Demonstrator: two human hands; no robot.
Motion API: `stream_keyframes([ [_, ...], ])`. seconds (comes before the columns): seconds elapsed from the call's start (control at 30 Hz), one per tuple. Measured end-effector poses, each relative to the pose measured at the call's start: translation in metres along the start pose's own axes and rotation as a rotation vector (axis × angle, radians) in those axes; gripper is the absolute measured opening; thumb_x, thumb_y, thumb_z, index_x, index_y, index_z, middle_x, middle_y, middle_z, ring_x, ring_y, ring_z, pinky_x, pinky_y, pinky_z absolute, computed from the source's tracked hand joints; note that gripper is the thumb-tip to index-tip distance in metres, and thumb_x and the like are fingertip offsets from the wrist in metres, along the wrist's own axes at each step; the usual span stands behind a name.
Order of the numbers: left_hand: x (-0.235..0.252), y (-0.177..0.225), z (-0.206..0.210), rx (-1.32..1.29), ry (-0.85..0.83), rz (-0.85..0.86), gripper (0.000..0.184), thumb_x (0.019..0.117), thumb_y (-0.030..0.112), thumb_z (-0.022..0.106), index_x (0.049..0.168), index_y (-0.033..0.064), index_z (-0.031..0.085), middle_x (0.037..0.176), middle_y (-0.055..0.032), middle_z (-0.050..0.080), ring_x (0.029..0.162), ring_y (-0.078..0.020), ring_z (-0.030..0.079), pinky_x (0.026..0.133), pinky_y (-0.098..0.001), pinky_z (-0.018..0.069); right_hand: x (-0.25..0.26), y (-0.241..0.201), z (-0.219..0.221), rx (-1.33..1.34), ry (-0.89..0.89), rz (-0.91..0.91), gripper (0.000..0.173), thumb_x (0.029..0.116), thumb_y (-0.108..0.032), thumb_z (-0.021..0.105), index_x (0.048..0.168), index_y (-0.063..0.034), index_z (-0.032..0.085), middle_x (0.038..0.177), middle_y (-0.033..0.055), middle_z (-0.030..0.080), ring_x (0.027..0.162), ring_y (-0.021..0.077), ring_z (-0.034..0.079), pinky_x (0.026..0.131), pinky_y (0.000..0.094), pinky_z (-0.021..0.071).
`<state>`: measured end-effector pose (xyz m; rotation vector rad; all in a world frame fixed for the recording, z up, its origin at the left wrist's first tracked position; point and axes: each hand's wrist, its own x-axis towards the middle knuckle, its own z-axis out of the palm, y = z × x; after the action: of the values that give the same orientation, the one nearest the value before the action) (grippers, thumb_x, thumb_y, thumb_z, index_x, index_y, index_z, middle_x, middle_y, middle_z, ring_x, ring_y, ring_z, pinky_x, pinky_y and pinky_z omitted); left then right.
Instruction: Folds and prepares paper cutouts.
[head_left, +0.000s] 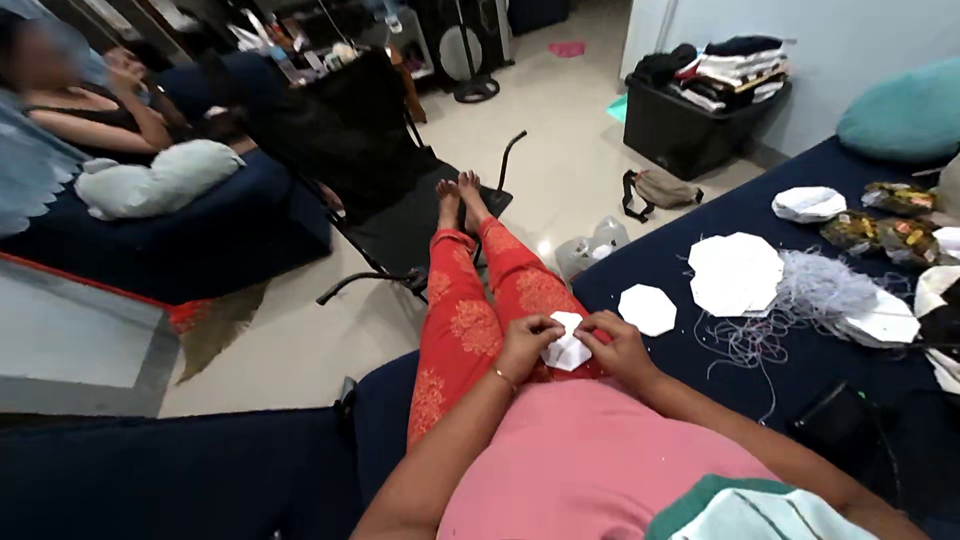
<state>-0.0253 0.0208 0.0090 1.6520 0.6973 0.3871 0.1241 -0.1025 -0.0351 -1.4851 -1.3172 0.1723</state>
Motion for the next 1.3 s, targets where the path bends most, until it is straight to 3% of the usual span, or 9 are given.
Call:
stream_keyframes([
  [0.33,0.0071,-0.0004,0.0046,-0.156,0.03,-0.074,0.008,0.0937,0.0,0.066,0.099,-0.0044,0.07,0.085,-0.0011,0.069,0.075,-0.0037,0.063,0.074,-0.0223,0.0537,0.006,0.0079,0.0017,0.038,0.011,-0.003,0.014,0.0933,-0.013,0.068,0.092,-0.0025,0.076,0.093,0.0079,0.075,0.093,0.0144,0.069,0.088,0.0298,0.0555],
  [0.63,0.0077,-0.0018,0.0055,-0.189,0.002,-0.063,0.011,0.0935,-0.002,0.065,0.103,-0.0053,0.069,0.086,-0.0015,0.069,0.076,-0.0047,0.063,0.073,-0.0226,0.0543,0.0051,0.007,0.0035,0.024,-0.03,0.015,0.014,0.0937,-0.014,0.068,0.092,-0.0027,0.076,0.093,0.0084,0.074,0.091,0.0153,0.068,0.086,0.0301,0.0543],
  [1.03,0.0084,-0.0075,0.0052,-0.14,-0.021,-0.013,0.008,0.0962,0.005,0.065,0.092,-0.0016,0.066,0.079,0.0023,0.065,0.067,-0.0023,0.06,0.067,-0.0209,0.0528,0.0052,0.0065,0.0042,-0.003,-0.014,0.001,0.014,0.0937,-0.014,0.067,0.092,-0.0033,0.077,0.092,0.0076,0.075,0.091,0.0159,0.069,0.086,0.0323,0.0547],
  [1.17,0.0062,-0.0024,0.0055,-0.192,-0.038,-0.037,0.008,0.0957,0.0,0.063,0.102,-0.0035,0.067,0.081,0.0019,0.065,0.066,-0.0021,0.059,0.063,-0.019,0.0523,0.0066,0.0058,0.0023,0.009,0.001,0.002,0.015,0.0938,-0.014,0.067,0.091,-0.0029,0.076,0.092,0.0075,0.075,0.09,0.0149,0.069,0.086,0.0313,0.0545],
  [1.3,0.0061,-0.0026,0.0072,-0.225,-0.03,-0.03,0.007,0.0972,0.001,0.062,0.1,-0.0033,0.066,0.079,0.0015,0.066,0.064,-0.0026,0.061,0.061,-0.0191,0.0528,0.0067,0.0055,0.0025,0.017,0.009,-0.001,0.014,0.0935,-0.014,0.067,0.091,-0.0032,0.076,0.091,0.007,0.075,0.089,0.0136,0.068,0.086,0.0298,0.0542],
])
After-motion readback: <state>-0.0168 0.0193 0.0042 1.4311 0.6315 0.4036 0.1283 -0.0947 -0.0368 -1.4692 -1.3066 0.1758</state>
